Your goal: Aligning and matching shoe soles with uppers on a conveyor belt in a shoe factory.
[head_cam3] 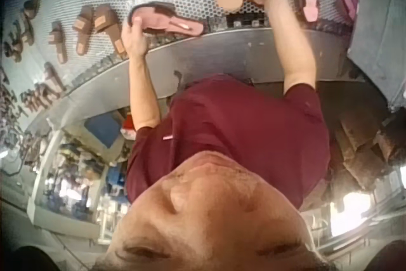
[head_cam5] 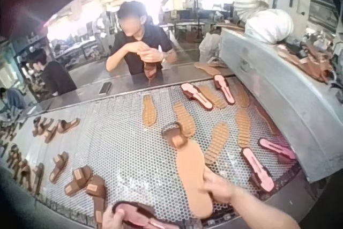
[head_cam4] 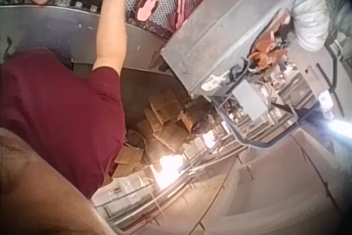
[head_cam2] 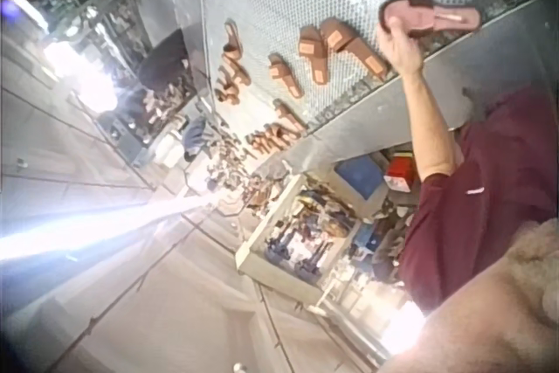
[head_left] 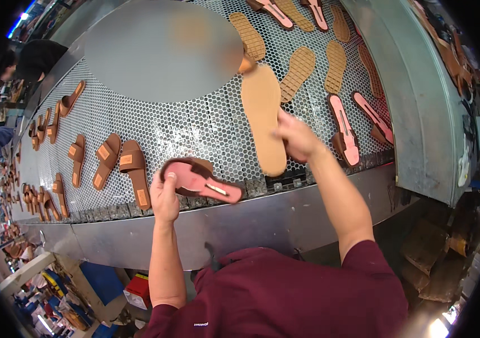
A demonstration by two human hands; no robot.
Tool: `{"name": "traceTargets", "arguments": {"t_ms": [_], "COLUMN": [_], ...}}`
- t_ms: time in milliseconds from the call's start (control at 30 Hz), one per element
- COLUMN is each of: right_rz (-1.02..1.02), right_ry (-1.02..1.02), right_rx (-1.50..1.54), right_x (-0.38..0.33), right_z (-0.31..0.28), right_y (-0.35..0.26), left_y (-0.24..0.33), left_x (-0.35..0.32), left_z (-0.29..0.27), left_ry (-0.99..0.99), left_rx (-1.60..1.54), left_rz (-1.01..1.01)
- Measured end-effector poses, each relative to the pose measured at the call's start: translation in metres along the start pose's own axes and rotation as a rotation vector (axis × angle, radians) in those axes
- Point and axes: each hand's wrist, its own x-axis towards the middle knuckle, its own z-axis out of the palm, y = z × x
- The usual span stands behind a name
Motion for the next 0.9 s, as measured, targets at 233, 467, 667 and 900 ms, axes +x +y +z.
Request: {"name": "traceTargets", "arguments": {"t_ms": [233,467,667,900], "right_rz": [0.227,0.053,0.088,0.01], "right_ry": [0.152,0.363,0.113,0.036], "right_rx": [-0.205,-1.458,-1.919,-1.02], "right_x": [-0.1,0.056,0.081,0.017], "right_z": [-0.007,0.03,0.023,-0.003], "right_y": [0.092,0.005,0.01,0.01], "left_y": [-0.061,-0.077,-0.08,-0.076], "left_x": [-0.052,-0.071,-0.074,-0.07], "left_z": [0.012,0.028,0.018,0.025], "left_ry": [-0.111,0.02,0.08,-0.089], "left_rx": [0.069,0.007,-0.02,-0.034], "left_rz": [-0.333,-0.4,-0.392,-0.431]}}
